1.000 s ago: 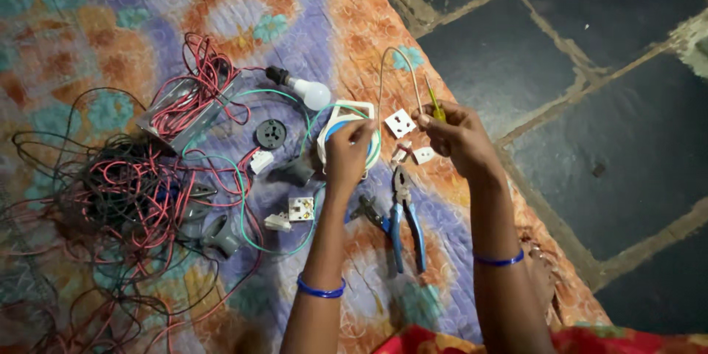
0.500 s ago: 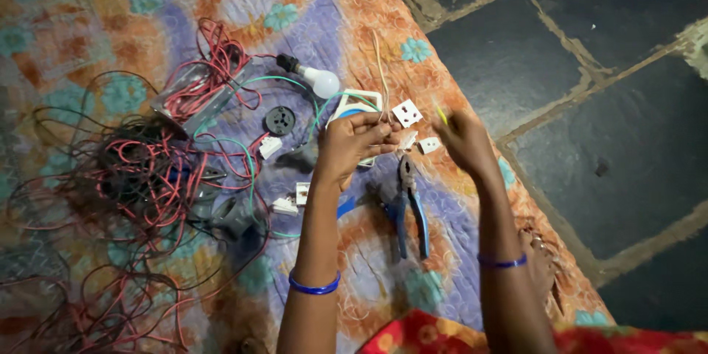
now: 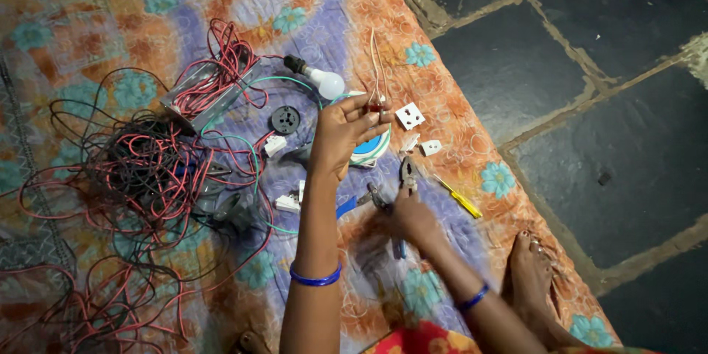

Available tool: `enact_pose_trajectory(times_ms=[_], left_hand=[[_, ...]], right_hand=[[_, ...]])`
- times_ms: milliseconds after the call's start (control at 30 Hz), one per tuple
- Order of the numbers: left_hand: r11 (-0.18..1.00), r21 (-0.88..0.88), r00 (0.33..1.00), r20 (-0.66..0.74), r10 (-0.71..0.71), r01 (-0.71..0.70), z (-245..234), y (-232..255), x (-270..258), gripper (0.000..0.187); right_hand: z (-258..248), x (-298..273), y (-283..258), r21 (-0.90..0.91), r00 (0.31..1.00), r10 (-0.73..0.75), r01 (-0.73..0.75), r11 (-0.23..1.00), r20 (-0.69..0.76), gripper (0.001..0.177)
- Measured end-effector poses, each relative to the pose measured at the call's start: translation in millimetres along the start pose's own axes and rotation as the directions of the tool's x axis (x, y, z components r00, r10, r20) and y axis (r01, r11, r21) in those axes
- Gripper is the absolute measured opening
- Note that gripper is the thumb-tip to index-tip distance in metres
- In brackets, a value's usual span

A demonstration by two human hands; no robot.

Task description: The person is repairing electrical components, specifically a power strip and a socket. They use a screwdriver to tighten screws on the components and pliers to strip wires. The person is working on a patterned cloth on the floor.

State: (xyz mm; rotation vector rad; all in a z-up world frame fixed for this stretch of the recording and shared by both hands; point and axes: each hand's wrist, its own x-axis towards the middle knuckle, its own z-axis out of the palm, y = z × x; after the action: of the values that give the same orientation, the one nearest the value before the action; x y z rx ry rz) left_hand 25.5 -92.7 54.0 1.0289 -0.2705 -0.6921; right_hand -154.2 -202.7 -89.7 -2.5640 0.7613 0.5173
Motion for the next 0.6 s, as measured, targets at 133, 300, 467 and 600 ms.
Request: enact_pose_trajectory(times_ms=[133,300,467,600], left_hand=[[0.998,-0.026,0.999,-0.002,-0.054,0.054,-3,-4,-3,0.027],[0.992,-0.11,0.998,0.006,-0.06,0.061,-11,2,2,0.028],[0.99,-0.122,0.998,0.029,-0.062,0.065,-17,4,2,0.027],[0.98,-0.193,0.998,0.035,-0.045,0.051,-21,14,-4,0.028]], right_hand=[[21,-22,-15,-0.235,0.996,-0.01,-0.01,0.972,-0.084,0.035],[-16,-11,-9,-0.07,0.995,-0.012,0.019,0.997,0.1,0.043],[-15,-13,-20,-0.14,0.999,-0.033,0.038,0.989,0.042,0.043],[-3,-6,-27,-0.191,0.971,-0.156,0.121,0.974,-0.181,0.043]])
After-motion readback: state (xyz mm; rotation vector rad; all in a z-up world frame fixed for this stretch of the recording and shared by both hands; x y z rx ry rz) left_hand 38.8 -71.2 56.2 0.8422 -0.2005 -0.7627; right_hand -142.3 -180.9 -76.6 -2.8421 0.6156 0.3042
